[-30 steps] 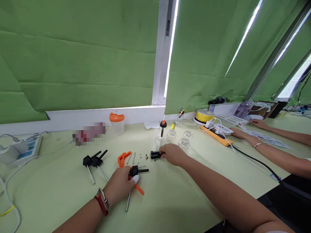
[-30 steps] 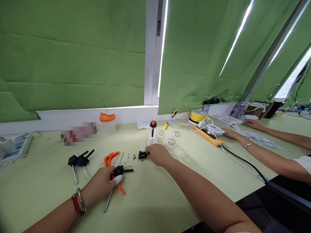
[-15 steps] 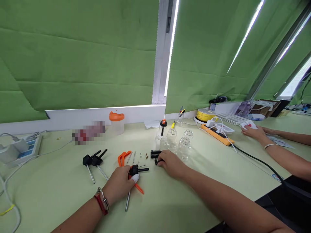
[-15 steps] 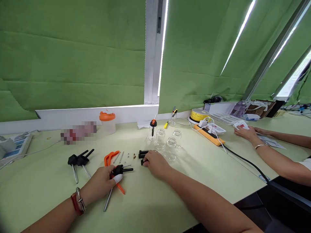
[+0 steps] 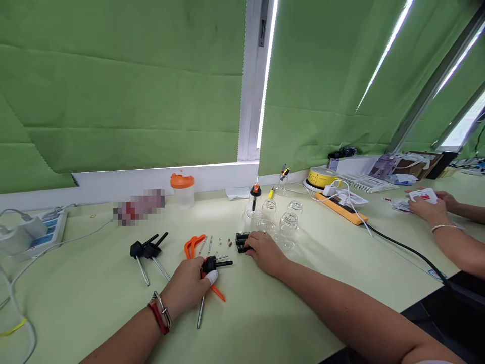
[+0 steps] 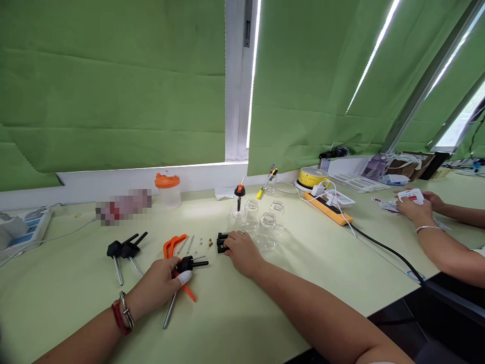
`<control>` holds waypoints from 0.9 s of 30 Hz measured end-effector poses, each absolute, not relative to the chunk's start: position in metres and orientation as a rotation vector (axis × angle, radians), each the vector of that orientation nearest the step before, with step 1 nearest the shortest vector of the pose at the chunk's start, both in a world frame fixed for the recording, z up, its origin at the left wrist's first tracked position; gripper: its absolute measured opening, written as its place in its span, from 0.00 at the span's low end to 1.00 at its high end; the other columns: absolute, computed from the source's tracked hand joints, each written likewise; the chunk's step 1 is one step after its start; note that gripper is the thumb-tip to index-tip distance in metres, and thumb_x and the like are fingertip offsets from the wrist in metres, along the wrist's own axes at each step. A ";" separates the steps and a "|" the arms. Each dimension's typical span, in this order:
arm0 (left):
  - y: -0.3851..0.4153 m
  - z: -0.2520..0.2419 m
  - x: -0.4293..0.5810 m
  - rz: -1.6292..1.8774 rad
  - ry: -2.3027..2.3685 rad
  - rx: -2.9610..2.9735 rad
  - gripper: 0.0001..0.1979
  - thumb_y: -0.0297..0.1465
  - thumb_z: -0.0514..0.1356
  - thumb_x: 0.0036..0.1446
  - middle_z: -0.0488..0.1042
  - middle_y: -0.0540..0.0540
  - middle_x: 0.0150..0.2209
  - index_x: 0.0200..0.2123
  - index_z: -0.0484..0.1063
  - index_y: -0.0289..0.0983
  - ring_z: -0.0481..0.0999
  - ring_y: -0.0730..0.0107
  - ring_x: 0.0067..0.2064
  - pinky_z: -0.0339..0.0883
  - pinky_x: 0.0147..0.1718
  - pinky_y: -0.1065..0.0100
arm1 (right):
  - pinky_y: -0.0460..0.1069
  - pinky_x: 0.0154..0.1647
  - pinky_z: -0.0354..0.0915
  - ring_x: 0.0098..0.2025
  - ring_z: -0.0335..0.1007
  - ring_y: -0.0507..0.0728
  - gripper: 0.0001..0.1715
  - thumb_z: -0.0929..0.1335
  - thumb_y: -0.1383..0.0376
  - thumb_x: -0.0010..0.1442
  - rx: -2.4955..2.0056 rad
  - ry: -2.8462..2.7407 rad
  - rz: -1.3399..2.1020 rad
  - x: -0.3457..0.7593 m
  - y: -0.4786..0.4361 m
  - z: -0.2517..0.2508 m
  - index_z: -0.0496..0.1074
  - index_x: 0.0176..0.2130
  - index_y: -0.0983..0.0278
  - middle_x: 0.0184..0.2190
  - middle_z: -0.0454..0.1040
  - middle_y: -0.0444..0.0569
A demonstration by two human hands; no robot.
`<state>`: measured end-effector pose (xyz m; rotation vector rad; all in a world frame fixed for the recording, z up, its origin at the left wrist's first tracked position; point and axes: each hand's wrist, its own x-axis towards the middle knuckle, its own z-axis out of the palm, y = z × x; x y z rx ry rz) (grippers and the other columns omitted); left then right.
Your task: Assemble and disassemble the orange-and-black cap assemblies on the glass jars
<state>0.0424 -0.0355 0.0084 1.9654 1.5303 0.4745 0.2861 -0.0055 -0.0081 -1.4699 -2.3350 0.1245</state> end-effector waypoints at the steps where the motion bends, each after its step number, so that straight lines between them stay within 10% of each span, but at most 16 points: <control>1: -0.035 0.008 0.042 0.475 1.525 1.959 0.12 0.42 0.55 0.49 0.68 0.47 0.24 0.26 0.66 0.38 0.67 0.65 0.25 0.55 0.22 0.67 | 0.51 0.44 0.55 0.41 0.63 0.56 0.05 0.67 0.69 0.56 -1.482 -2.334 0.128 0.287 -0.005 -0.008 0.71 0.36 0.64 0.37 0.70 0.49; 11: -0.036 0.009 0.042 0.439 1.508 2.020 0.11 0.40 0.55 0.49 0.68 0.46 0.24 0.26 0.66 0.37 0.68 0.64 0.26 0.55 0.23 0.67 | 0.50 0.43 0.56 0.41 0.63 0.55 0.05 0.65 0.69 0.57 -1.354 -2.289 0.253 0.270 -0.016 0.007 0.71 0.34 0.64 0.36 0.70 0.49; 27: -0.049 0.017 0.045 0.384 1.332 2.060 0.05 0.32 0.54 0.47 0.62 0.52 0.20 0.24 0.65 0.37 0.59 0.73 0.21 0.50 0.20 0.71 | 0.42 0.20 0.51 0.20 0.54 0.47 0.04 0.67 0.69 0.50 -1.433 -1.866 1.401 0.230 -0.027 0.013 0.67 0.25 0.66 0.17 0.62 0.39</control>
